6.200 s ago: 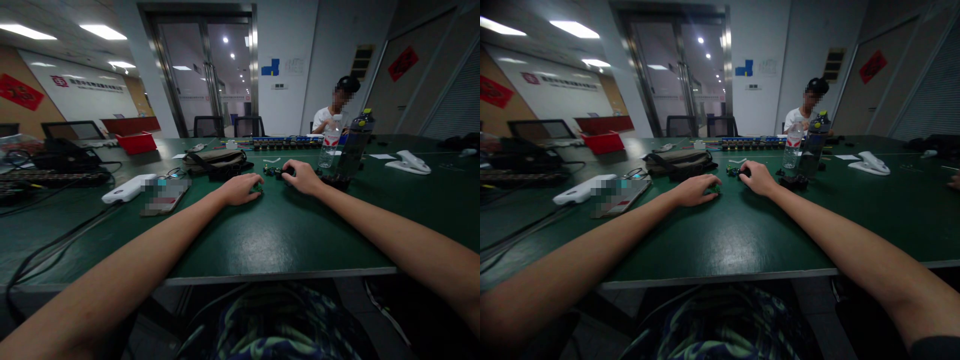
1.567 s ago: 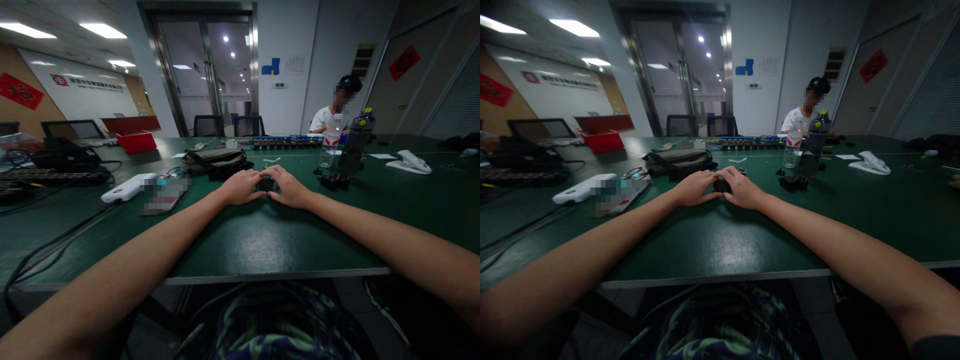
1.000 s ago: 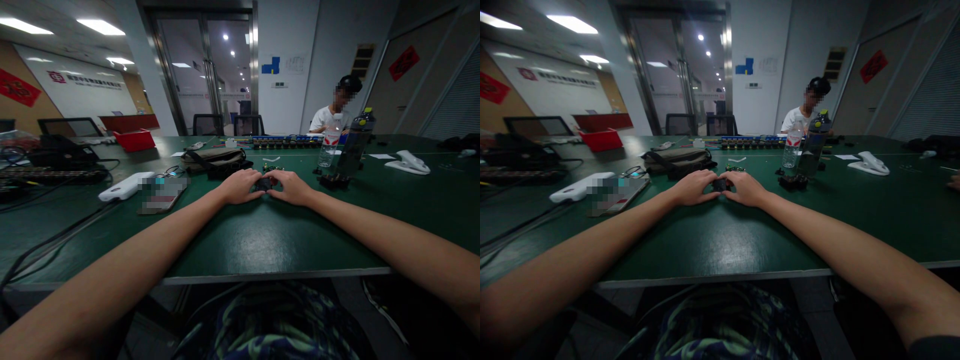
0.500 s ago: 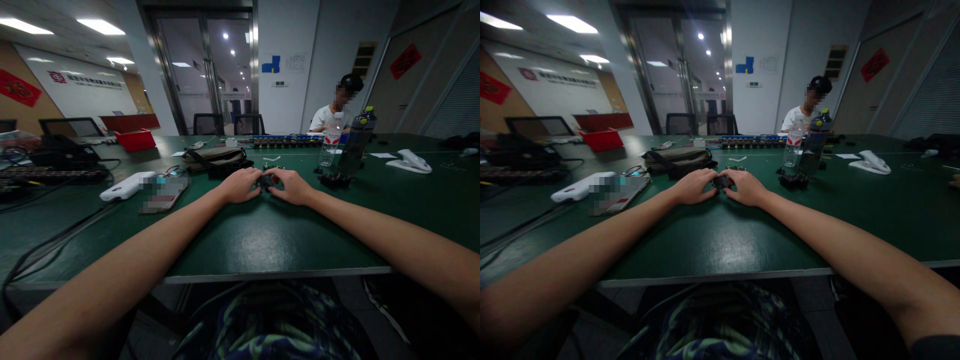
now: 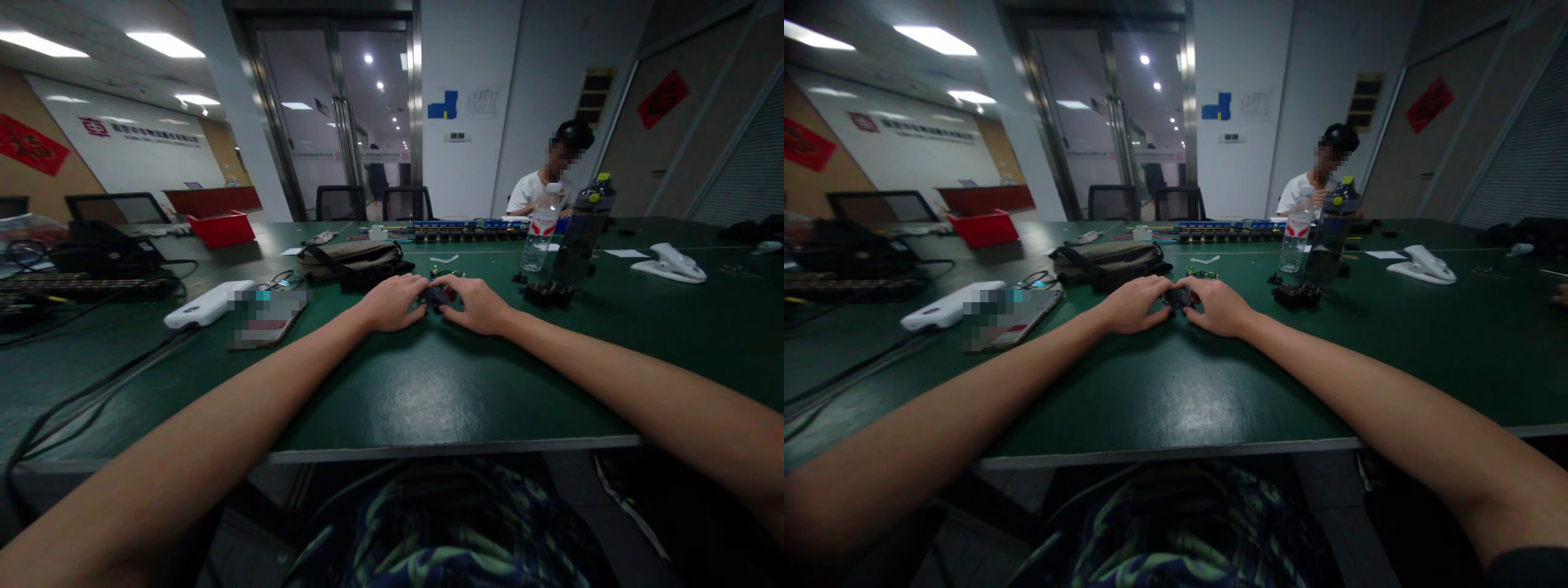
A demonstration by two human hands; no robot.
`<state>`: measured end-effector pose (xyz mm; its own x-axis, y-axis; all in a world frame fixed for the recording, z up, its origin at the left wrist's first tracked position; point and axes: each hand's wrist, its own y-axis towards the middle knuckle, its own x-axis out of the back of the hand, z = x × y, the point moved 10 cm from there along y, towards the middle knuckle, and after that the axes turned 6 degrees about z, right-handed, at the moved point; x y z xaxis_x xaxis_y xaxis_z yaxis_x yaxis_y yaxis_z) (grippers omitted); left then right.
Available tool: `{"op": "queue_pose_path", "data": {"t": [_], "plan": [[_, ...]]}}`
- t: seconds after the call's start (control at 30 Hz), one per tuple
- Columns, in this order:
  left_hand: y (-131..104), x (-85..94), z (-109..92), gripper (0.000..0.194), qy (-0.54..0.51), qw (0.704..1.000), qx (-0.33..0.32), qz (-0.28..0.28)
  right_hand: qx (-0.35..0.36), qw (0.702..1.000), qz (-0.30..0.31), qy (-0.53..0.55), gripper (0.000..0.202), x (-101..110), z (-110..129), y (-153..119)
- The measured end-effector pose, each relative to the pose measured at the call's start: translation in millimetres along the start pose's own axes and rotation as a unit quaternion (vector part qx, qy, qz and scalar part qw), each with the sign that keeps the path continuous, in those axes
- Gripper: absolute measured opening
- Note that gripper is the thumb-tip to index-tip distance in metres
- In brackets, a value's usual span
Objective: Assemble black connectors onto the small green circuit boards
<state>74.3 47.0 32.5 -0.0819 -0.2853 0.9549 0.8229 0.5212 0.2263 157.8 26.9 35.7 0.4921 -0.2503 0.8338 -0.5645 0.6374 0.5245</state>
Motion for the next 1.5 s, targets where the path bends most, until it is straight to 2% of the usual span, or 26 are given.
{"op": "queue_pose_path", "data": {"t": [0.27,0.67,0.83,1.1,1.3,1.5], "plan": [[-1.0,0.5,0.5,0.036,-0.004,1.0,0.002,-0.004,0.016,1.0,0.009,0.008,0.04,-2.6,1.0,0.0],[-0.7,-0.1,-1.1,0.03,0.014,0.999,-0.02,-0.021,0.065,0.997,0.024,0.019,0.042,-5.6,8.4,-1.0],[-0.1,0.2,-2.6,0.028,0.02,1.0,-0.02,-0.01,0.08,0.996,0.028,0.02,0.041,-6.5,11.4,-1.4],[0.2,1.6,-7.3,0.025,0.013,0.998,-0.048,-0.022,0.092,0.995,0.034,0.019,0.026,-9.5,13.5,-0.9],[0.2,-0.2,-9.9,0.026,0.016,0.997,-0.066,-0.027,0.111,0.993,0.021,0.015,0.019,-7.9,14.9,-1.0],[-0.4,0.9,-10.3,0.025,0.0,0.997,-0.065,-0.03,0.129,0.991,-0.03,0.0,0.014,1.5,17.9,-2.7]]}}
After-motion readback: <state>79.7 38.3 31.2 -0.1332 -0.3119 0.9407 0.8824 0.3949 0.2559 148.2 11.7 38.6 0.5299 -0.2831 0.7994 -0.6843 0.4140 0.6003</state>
